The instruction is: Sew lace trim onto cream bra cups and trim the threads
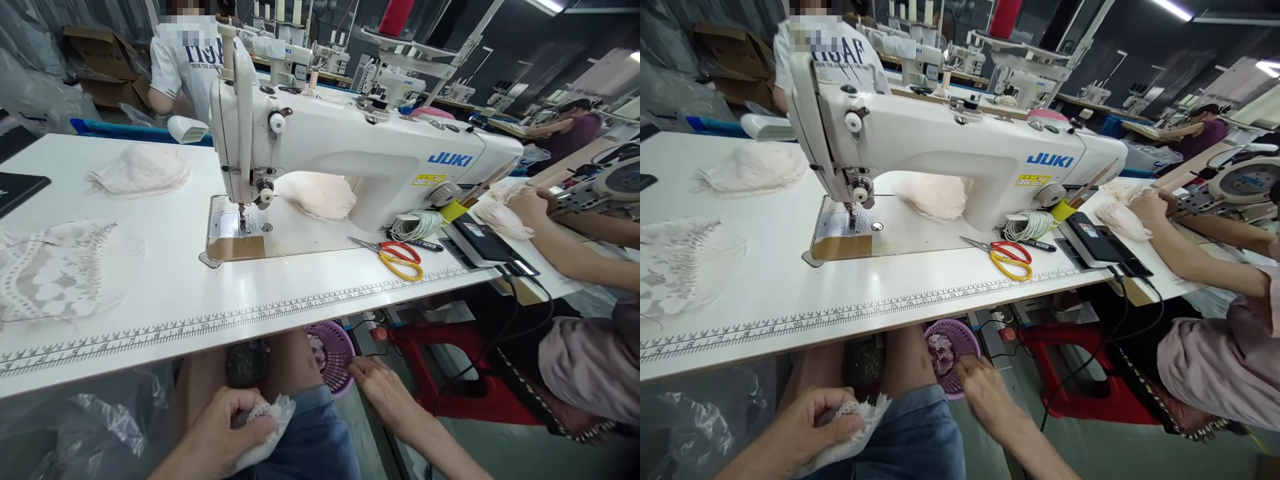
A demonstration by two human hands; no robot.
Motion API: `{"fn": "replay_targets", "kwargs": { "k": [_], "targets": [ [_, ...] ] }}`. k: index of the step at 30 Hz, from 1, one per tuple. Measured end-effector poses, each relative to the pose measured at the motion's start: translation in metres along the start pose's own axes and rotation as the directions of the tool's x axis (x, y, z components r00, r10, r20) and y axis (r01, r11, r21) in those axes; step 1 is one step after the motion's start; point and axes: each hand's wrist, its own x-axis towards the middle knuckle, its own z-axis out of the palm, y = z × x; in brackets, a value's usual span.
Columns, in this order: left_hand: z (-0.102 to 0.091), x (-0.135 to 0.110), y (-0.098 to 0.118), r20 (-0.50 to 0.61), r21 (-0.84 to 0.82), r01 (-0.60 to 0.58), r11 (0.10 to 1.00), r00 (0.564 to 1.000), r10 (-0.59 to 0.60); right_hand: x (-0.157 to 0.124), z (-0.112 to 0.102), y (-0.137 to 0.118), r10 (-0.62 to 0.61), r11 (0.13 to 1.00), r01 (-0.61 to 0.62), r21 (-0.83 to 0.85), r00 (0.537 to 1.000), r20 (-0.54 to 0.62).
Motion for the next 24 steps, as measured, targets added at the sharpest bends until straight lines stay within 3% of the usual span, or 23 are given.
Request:
{"fn": "replay_targets", "kwargs": {
  "k": [2, 5, 7, 11, 15, 20, 24],
  "targets": [
    [0.001, 0.001, 0.001, -0.002, 0.041, -0.022, 0.999, 1.0, 0.022, 0.002, -0.011, -0.026, -0.073, 0.98, 0.068, 0.187, 0.997, 0.017],
    [-0.001, -0.002, 0.005, 0.024, 0.086, -0.03, 0.996, 0.999, 0.028, 0.017, -0.021, -0.066, -0.222, 0.855, 0.171, 0.489, 0.974, 0.048],
    [-0.003, -0.005, 0.008, 0.037, 0.087, -0.025, 0.996, 0.999, 0.022, 0.03, -0.019, -0.081, -0.195, 0.814, 0.129, 0.567, 0.979, 0.057],
    [-0.006, -0.009, 0.007, 0.032, 0.028, -0.007, 1.0, 0.999, 0.006, 0.042, -0.006, -0.083, -0.094, 0.721, -0.013, 0.693, 0.989, 0.116],
    [-0.006, -0.008, 0.004, -0.035, 0.105, -0.044, 0.994, 0.998, 0.048, 0.043, -0.003, -0.079, -0.125, 0.604, -0.081, 0.793, 0.973, 0.196],
    [-0.01, -0.006, 0.003, 0.02, 0.159, -0.038, 0.987, 0.999, 0.035, 0.044, -0.005, -0.077, -0.187, 0.41, -0.201, 0.89, 0.936, 0.298],
    [-0.014, -0.005, 0.0, 0.06, 0.154, -0.038, 0.987, 0.998, 0.029, 0.046, -0.002, -0.076, -0.232, 0.513, -0.098, 0.853, 0.941, 0.248]
  ]
}}
